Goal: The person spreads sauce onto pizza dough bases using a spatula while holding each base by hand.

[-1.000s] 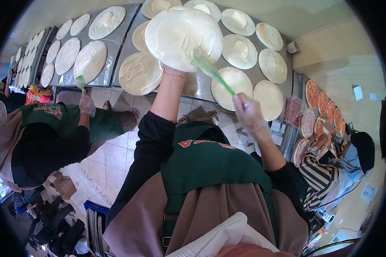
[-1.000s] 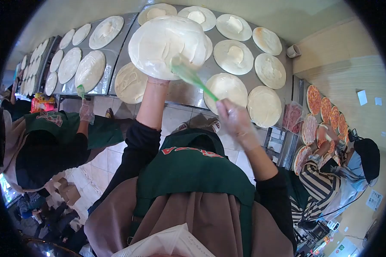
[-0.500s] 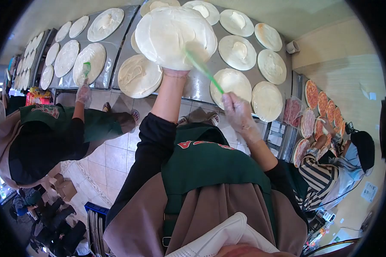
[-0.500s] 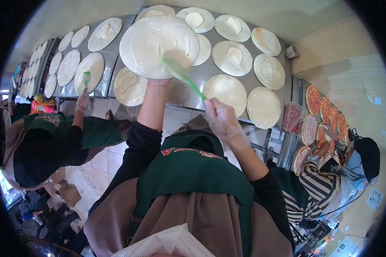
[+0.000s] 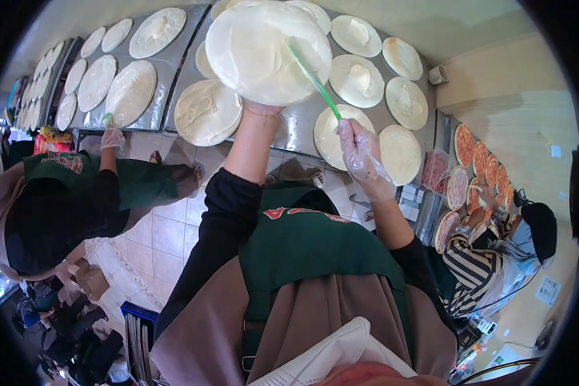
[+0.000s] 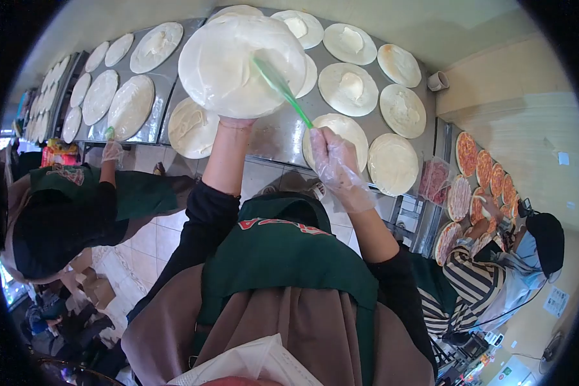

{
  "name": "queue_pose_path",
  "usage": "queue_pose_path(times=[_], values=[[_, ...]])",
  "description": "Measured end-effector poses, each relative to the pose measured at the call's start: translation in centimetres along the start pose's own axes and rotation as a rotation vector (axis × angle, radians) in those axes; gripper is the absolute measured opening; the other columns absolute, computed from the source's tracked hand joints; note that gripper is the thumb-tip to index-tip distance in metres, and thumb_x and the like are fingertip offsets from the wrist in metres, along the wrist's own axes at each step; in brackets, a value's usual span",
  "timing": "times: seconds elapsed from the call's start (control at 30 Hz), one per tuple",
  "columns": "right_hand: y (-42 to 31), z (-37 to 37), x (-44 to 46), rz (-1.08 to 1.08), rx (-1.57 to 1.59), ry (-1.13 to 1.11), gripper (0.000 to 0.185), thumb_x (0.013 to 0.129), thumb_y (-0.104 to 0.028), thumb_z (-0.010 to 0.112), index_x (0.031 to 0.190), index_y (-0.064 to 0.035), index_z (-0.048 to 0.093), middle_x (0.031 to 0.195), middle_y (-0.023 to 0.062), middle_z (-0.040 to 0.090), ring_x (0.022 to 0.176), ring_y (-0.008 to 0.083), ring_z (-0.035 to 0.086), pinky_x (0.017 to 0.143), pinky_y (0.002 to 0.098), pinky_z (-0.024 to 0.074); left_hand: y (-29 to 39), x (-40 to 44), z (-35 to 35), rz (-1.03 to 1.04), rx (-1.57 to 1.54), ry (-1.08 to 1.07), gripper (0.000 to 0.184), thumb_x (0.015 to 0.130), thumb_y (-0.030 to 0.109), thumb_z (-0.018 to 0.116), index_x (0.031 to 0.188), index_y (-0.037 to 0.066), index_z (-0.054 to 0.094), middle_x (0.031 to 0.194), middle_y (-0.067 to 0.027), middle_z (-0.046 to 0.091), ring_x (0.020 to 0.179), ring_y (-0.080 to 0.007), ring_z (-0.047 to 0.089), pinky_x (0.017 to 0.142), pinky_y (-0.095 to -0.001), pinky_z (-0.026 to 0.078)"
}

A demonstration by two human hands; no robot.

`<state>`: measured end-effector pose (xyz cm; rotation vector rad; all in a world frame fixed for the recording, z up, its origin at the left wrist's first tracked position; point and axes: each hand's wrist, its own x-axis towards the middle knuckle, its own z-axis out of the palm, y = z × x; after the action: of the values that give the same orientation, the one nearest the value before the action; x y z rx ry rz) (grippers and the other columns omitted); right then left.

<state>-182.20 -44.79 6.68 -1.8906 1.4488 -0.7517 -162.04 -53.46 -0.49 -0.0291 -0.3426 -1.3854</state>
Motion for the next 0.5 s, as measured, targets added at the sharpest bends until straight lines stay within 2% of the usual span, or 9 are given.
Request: queue_pose_path(times=[0.07,0.13,0.2,0.27,0.37,0.43,0.5], values=[[-0.4,0.5,-0.6,-0.111,0.015,-0.065,0.025,0.095,-0.019,0.050,0.082,0.0011,0.056,0.061,0.0204,0.053,0.052,0.0318,0.051,0.054,0.0395,0.0413,0.2,0.2,-0.6,-0.010,0.013,-0.013,0.058,0.092,0.050,0.042,0.136,0.012,0.042,0.134,-0.0107,0.049,0.123,-0.0301,0.047,0.102,-0.0491,0.040],[-0.4,0.4,-1.4,-0.135,0.030,-0.101,0.024,0.095,-0.019,0.051,0.082,0.0010,0.056,0.062,0.0212,0.053,0.053,0.0329,0.051,0.054,0.0398,0.0414,0.7,0.8,-1.7,-0.199,-0.274,-0.304,0.059,0.092,0.051,0.042,0.136,0.012,0.041,0.135,-0.0116,0.047,0.125,-0.0318,0.045,0.102,-0.0508,0.040],[-0.4,0.2,-2.1,-0.188,0.041,-0.202,0.023,0.094,-0.018,0.052,0.082,0.0008,0.056,0.064,0.0226,0.054,0.055,0.0352,0.052,0.054,0.0403,0.0418,1.5,1.2,-2.0,-0.204,-0.276,-0.285,0.060,0.091,0.051,0.042,0.136,0.012,0.041,0.136,-0.0116,0.047,0.125,-0.0320,0.045,0.102,-0.0510,0.040],[-0.6,-0.3,-2.5,-0.155,0.018,-0.246,0.022,0.094,-0.018,0.052,0.083,0.0004,0.057,0.063,0.0215,0.053,0.054,0.0334,0.052,0.054,0.0396,0.0416,2.1,1.4,-1.5,-0.186,-0.303,-0.241,0.060,0.091,0.052,0.042,0.137,0.012,0.041,0.136,-0.0117,0.047,0.125,-0.0323,0.045,0.102,-0.0513,0.040],[-0.3,-0.9,-2.5,-0.162,0.079,-0.190,0.022,0.094,-0.019,0.052,0.084,0.0002,0.057,0.061,0.0205,0.052,0.053,0.0327,0.051,0.053,0.0392,0.0412,2.4,1.2,-0.7,-0.139,-0.359,-0.171,0.062,0.091,0.053,0.042,0.137,0.012,0.040,0.136,-0.0118,0.046,0.125,-0.0327,0.044,0.102,-0.0518,0.039],[1.2,-1.5,-1.6,-0.031,0.074,-0.086,0.023,0.094,-0.020,0.052,0.084,-0.0001,0.057,0.061,0.0203,0.053,0.053,0.0339,0.052,0.053,0.0398,0.0413,2.4,1.2,-0.2,-0.113,-0.393,-0.127,0.062,0.091,0.053,0.042,0.137,0.012,0.040,0.137,-0.0119,0.046,0.126,-0.0330,0.044,0.102,-0.0521,0.039],[1.8,-2.2,-0.6,-0.013,-0.002,-0.037,0.024,0.095,-0.020,0.051,0.084,-0.0002,0.057,0.062,0.0203,0.053,0.054,0.0340,0.053,0.053,0.0399,0.0414,2.4,1.1,0.5,-0.107,-0.345,-0.120,0.064,0.090,0.054,0.042,0.138,0.013,0.039,0.137,-0.0118,0.045,0.125,-0.0330,0.044,0.102,-0.0521,0.039]])
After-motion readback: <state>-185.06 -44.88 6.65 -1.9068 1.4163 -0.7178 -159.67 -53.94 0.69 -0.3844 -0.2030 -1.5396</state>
